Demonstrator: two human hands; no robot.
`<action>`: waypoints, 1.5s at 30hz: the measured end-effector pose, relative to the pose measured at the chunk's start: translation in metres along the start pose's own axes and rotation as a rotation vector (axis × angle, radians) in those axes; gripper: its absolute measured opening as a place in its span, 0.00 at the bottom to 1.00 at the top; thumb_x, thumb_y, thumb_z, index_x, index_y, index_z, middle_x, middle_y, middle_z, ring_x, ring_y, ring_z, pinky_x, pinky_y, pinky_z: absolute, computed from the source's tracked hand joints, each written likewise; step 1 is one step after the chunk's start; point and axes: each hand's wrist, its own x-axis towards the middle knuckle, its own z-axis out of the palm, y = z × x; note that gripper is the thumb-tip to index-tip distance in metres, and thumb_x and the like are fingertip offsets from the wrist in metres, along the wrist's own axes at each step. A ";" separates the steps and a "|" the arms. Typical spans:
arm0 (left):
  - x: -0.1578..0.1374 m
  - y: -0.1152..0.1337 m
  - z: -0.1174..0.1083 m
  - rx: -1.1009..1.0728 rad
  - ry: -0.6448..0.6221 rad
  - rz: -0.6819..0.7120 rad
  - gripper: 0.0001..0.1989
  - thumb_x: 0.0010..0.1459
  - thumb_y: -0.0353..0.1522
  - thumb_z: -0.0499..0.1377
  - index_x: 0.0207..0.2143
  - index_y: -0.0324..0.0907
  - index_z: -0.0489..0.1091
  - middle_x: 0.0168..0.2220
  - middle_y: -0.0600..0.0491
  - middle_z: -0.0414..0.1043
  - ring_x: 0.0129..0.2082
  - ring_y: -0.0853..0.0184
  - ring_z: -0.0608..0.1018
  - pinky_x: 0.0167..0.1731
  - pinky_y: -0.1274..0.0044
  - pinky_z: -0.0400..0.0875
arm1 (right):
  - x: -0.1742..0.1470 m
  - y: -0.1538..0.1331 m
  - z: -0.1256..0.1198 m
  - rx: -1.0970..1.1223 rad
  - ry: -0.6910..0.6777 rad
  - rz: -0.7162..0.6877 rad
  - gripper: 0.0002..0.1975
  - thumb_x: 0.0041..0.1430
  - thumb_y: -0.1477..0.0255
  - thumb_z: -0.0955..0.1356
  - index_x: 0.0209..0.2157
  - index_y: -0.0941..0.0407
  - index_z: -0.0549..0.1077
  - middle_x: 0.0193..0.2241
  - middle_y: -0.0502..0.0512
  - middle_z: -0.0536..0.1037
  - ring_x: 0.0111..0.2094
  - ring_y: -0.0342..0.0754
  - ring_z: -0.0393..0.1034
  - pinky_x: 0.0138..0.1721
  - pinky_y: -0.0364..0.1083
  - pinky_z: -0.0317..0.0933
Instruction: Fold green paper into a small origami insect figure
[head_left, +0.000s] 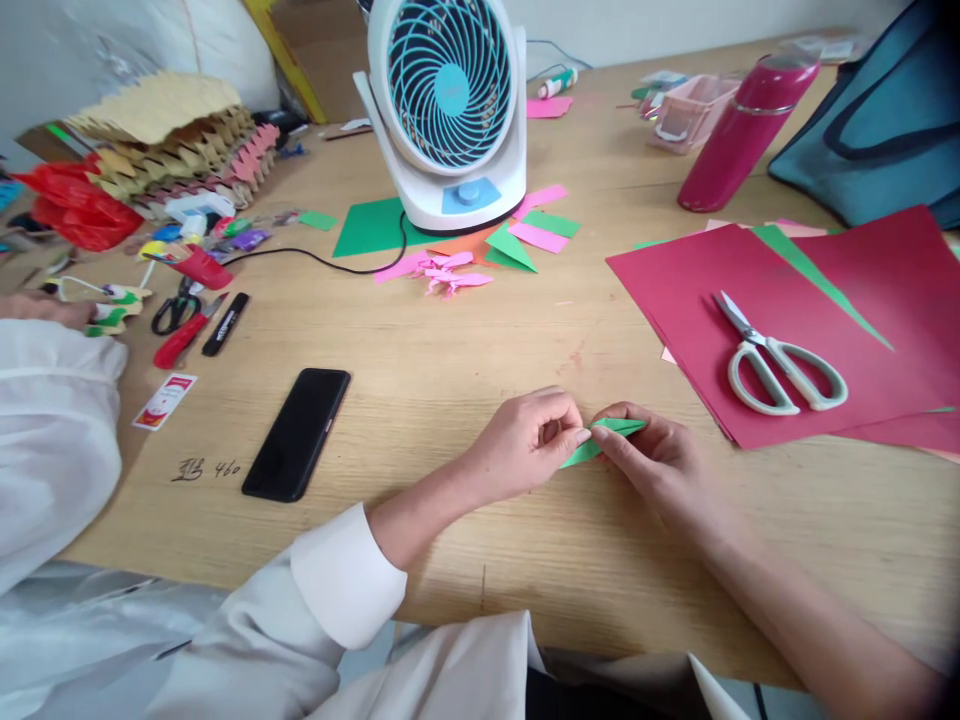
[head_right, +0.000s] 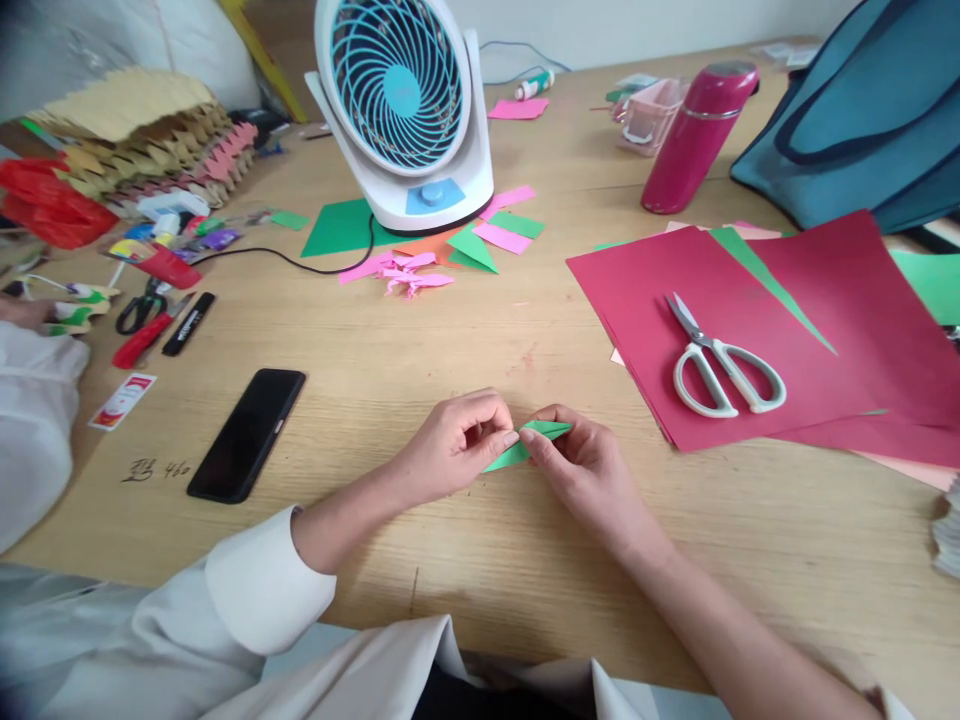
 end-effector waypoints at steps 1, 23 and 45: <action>0.000 0.000 -0.001 0.002 -0.010 0.003 0.11 0.62 0.33 0.57 0.26 0.40 0.64 0.27 0.57 0.63 0.25 0.75 0.65 0.27 0.81 0.59 | 0.000 0.000 0.000 -0.010 0.007 0.009 0.15 0.54 0.58 0.73 0.29 0.54 0.71 0.21 0.47 0.66 0.24 0.42 0.57 0.24 0.42 0.52; 0.001 -0.009 -0.009 -0.188 -0.042 -0.247 0.04 0.59 0.28 0.58 0.36 0.38 0.71 0.26 0.58 0.68 0.25 0.76 0.67 0.25 0.83 0.59 | -0.007 0.003 -0.023 -0.647 0.231 -0.640 0.11 0.60 0.73 0.70 0.44 0.52 0.71 0.40 0.57 0.73 0.40 0.51 0.69 0.39 0.51 0.65; -0.010 0.004 -0.002 0.384 -0.156 -0.115 0.10 0.60 0.21 0.51 0.38 0.41 0.68 0.35 0.54 0.75 0.34 0.69 0.76 0.36 0.76 0.68 | -0.010 0.010 -0.007 -1.274 -0.068 -0.879 0.05 0.65 0.72 0.67 0.39 0.58 0.74 0.32 0.54 0.78 0.33 0.49 0.68 0.37 0.50 0.55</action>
